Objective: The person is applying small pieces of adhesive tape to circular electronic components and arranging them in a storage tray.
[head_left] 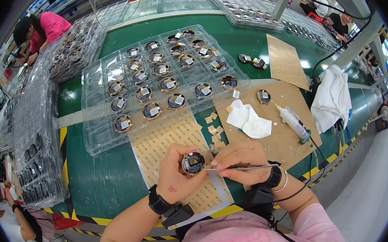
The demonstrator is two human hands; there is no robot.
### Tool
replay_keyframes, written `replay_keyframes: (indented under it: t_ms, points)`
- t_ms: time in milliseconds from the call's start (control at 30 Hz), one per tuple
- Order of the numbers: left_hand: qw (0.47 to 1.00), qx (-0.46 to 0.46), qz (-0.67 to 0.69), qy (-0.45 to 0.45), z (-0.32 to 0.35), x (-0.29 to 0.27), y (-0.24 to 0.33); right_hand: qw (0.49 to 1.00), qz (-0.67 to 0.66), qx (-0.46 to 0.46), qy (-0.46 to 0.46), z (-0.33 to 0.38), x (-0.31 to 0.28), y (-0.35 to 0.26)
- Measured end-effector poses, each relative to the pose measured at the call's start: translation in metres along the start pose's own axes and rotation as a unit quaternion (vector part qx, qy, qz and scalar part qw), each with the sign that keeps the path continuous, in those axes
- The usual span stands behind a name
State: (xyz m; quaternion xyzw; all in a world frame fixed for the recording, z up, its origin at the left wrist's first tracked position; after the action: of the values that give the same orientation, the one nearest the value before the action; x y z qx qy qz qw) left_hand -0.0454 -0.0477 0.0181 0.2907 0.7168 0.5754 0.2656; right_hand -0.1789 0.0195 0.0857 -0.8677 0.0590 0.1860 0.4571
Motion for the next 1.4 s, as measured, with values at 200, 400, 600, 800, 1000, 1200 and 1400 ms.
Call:
replay_keyframes:
  t_ms: [200,400,600,800,1000,1200,1400]
  points:
    - [0.992,0.038,-0.110,0.042,0.001,-0.005,0.003,0.998,0.020,-0.041,0.042,0.005,-0.010,0.009]
    - [0.991,0.045,-0.126,0.030,0.000,0.005,0.008,0.980,0.195,0.020,0.022,-0.001,0.009,0.002]
    - [0.985,0.040,-0.165,0.042,0.003,0.001,0.004,0.967,0.255,-0.003,-0.003,-0.004,0.020,-0.007]
    - [0.980,0.034,-0.192,0.042,0.004,0.001,0.007,0.960,0.277,-0.036,0.017,-0.005,0.027,-0.008]
    - [0.974,0.052,-0.218,0.024,0.004,0.006,0.008,0.969,0.248,0.012,0.014,-0.005,0.026,-0.004]
    - [0.971,0.063,-0.229,0.016,0.005,0.009,0.010,0.977,0.195,0.079,0.039,-0.005,0.025,0.003]
    - [0.971,0.061,-0.230,0.005,0.001,0.008,0.013,0.977,0.206,0.052,0.035,-0.002,0.028,0.007]
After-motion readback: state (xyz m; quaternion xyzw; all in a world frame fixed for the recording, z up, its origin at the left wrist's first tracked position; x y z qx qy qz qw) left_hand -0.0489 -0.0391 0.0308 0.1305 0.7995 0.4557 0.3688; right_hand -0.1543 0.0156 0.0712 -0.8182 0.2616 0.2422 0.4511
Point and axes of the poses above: each hand's wrist, its own z-axis away from the middle knuckle, its own x-axis out of the palm, y = z × x, the point moved 8 cm from there along -z, towards the middle knuckle, and after that the axes turned 7 degrees about -y, right-handed, at the moved point
